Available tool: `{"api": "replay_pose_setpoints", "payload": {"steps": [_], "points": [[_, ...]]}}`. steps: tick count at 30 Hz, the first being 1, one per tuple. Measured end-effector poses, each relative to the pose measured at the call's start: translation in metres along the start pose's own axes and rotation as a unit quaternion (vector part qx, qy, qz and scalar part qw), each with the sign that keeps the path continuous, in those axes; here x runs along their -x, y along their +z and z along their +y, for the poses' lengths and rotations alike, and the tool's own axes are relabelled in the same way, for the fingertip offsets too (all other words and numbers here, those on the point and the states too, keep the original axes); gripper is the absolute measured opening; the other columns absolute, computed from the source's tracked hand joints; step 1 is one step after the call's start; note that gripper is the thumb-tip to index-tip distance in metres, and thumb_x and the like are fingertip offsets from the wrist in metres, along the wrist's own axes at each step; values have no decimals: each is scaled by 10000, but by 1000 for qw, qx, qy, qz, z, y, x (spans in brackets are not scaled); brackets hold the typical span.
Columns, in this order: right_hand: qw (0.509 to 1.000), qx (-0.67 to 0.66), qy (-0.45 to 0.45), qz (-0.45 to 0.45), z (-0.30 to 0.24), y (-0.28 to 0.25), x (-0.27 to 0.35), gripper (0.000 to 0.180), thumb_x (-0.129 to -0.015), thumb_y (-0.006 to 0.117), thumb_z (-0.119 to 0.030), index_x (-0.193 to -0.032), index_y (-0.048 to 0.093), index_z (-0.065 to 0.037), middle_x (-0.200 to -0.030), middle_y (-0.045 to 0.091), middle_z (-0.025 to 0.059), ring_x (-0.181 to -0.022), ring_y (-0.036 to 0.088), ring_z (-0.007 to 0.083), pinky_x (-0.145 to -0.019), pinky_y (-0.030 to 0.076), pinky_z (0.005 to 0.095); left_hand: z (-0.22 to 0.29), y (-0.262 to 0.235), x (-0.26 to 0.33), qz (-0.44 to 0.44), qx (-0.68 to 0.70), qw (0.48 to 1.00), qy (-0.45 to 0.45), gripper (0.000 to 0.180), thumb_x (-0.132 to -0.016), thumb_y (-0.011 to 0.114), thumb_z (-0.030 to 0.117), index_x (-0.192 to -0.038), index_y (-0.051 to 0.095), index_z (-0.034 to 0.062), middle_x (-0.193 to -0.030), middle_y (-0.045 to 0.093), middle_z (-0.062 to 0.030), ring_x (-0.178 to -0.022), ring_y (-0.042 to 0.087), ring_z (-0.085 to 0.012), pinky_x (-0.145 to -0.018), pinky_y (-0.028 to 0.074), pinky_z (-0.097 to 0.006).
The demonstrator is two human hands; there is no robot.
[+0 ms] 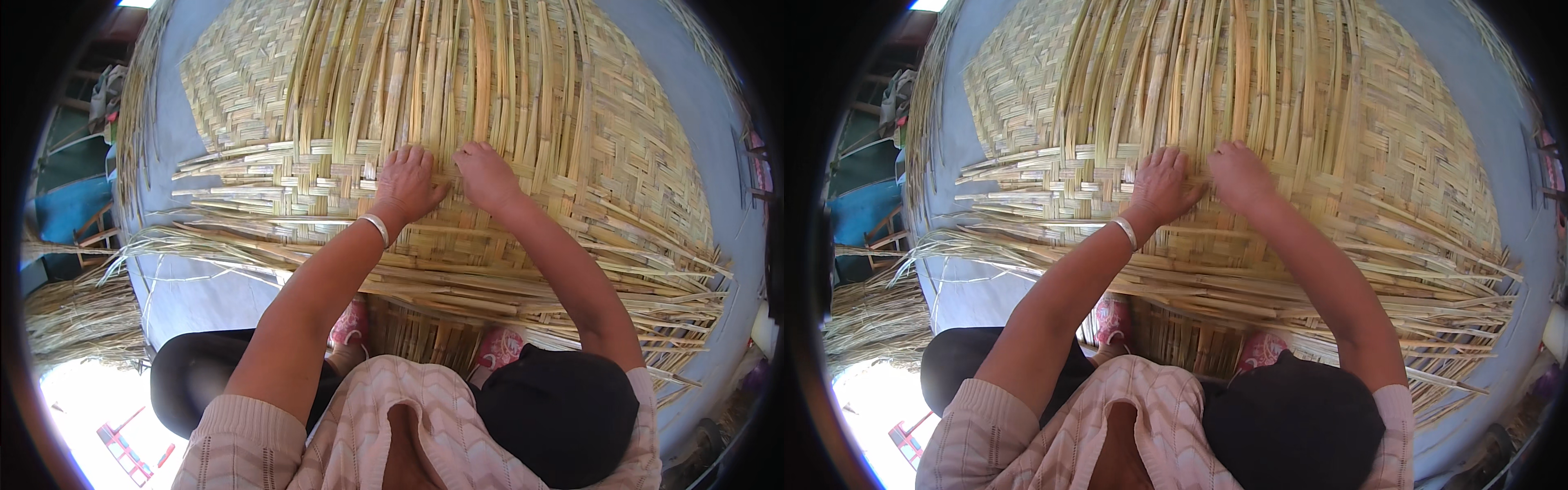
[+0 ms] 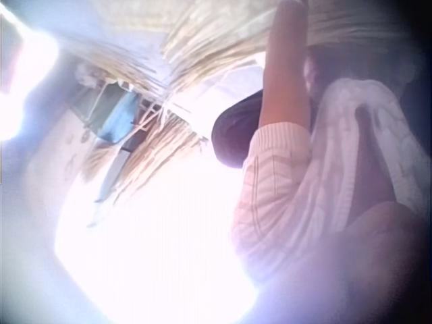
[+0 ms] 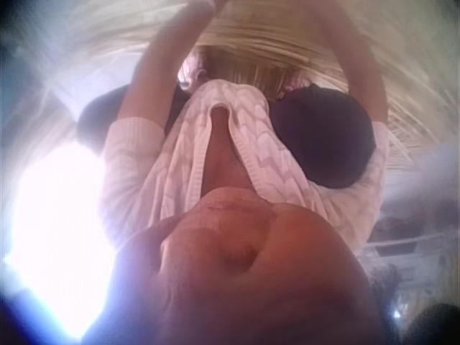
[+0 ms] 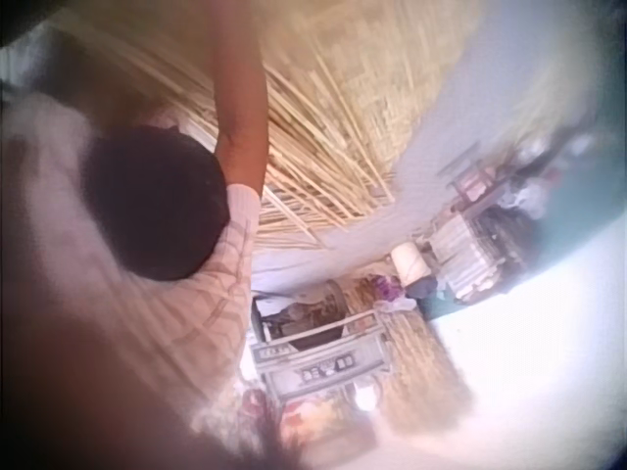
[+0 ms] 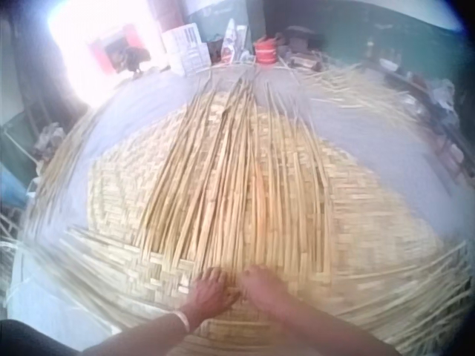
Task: The person weaves a large basket by hand, interlacing long dried palm strips over and under existing strands. They repeatedly adjust and tighten the weave, working around the basket's circumference. The basket grows in size as more strips are added.
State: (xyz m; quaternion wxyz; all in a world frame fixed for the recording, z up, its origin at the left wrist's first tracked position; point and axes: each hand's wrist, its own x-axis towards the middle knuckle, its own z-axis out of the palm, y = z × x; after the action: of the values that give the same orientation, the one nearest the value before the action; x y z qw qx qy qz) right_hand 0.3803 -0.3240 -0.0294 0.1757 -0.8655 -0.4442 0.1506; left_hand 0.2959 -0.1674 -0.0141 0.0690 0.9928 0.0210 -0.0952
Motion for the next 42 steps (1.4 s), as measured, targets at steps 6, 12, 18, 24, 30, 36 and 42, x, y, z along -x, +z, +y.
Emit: {"api": "replay_pose_setpoints", "payload": {"steps": [6, 12, 18, 24, 30, 36, 42], "points": [[998, 0, 37, -53, 2, -4, -16, 185, -754, 596, 0, -933, 642, -20, -1036, 597, 138, -1051, 545, 321, -941, 453, 390, -7, 1, -7, 22, 25, 999, 16, 454, -791, 641, 408, -1002, 562, 14, -1023, 557, -138, -1048, 522, -295, -909, 412, -420], [995, -6, 60, -81, -2, -9, -20, 171, -765, 599, -24, -929, 647, -18, -1061, 599, 142, -1072, 546, 319, -941, 461, 389, -10, 6, -5, 12, 42, 999, 21, 415, -799, 615, 369, -1021, 567, 21, -1039, 558, -146, -1059, 521, -299, -926, 408, -426], [998, 37, 29, -51, -16, -5, -4, 237, -752, 578, 7, -988, 596, 4, -1088, 571, 152, -1072, 523, 329, -950, 438, 410, -15, 20, 33, 61, 42, 996, 40, 542, -832, 602, 390, -1221, 495, 29, -1360, 433, -178, -1310, 372, -325, -1091, 281, -443], [999, 20, 28, -29, -32, -5, 21, 429, -754, 582, 10, -1178, 522, 40, -1268, 493, 184, -1237, 430, 345, -1060, 360, 399, -47, 31, 40, 150, 23, 983, -101, 794, -885, 506, 569, -1426, 336, 13, -1540, 234, -157, -1447, 165, -290, -1168, 101, -488], [997, 36, 40, -49, -31, -3, 22, 474, -790, 565, -33, -1253, 500, 50, -1365, 439, 202, -1307, 379, 352, -1101, 320, 407, -69, 18, 38, -5, -10, 996, -91, 916, -876, 398, 685, -1469, 249, 4, -1557, 213, -143, -1462, 129, -268, -1171, 88, -471], [995, 62, 31, -74, -33, -1, 35, 482, -826, 551, -99, -1286, 495, 34, -1395, 419, 211, -1324, 368, 359, -1098, 324, 416, -74, 11, 47, -18, -35, 998, -49, 900, -881, 430, 659, -1468, 251, 0, -1553, 219, -150, -1457, 146, -271, -1167, 118, -465], [988, 41, 34, -143, -43, -34, 72, 458, -846, 544, -128, -1276, 506, 24, -1396, 431, 217, -1317, 381, 362, -1083, 336, 426, -112, -35, 65, -155, -153, 961, 171, 882, -903, 383, 658, -1470, 235, -1, -1546, 233, -162, -1440, 204, -278, -1164, 170, -456]]}}
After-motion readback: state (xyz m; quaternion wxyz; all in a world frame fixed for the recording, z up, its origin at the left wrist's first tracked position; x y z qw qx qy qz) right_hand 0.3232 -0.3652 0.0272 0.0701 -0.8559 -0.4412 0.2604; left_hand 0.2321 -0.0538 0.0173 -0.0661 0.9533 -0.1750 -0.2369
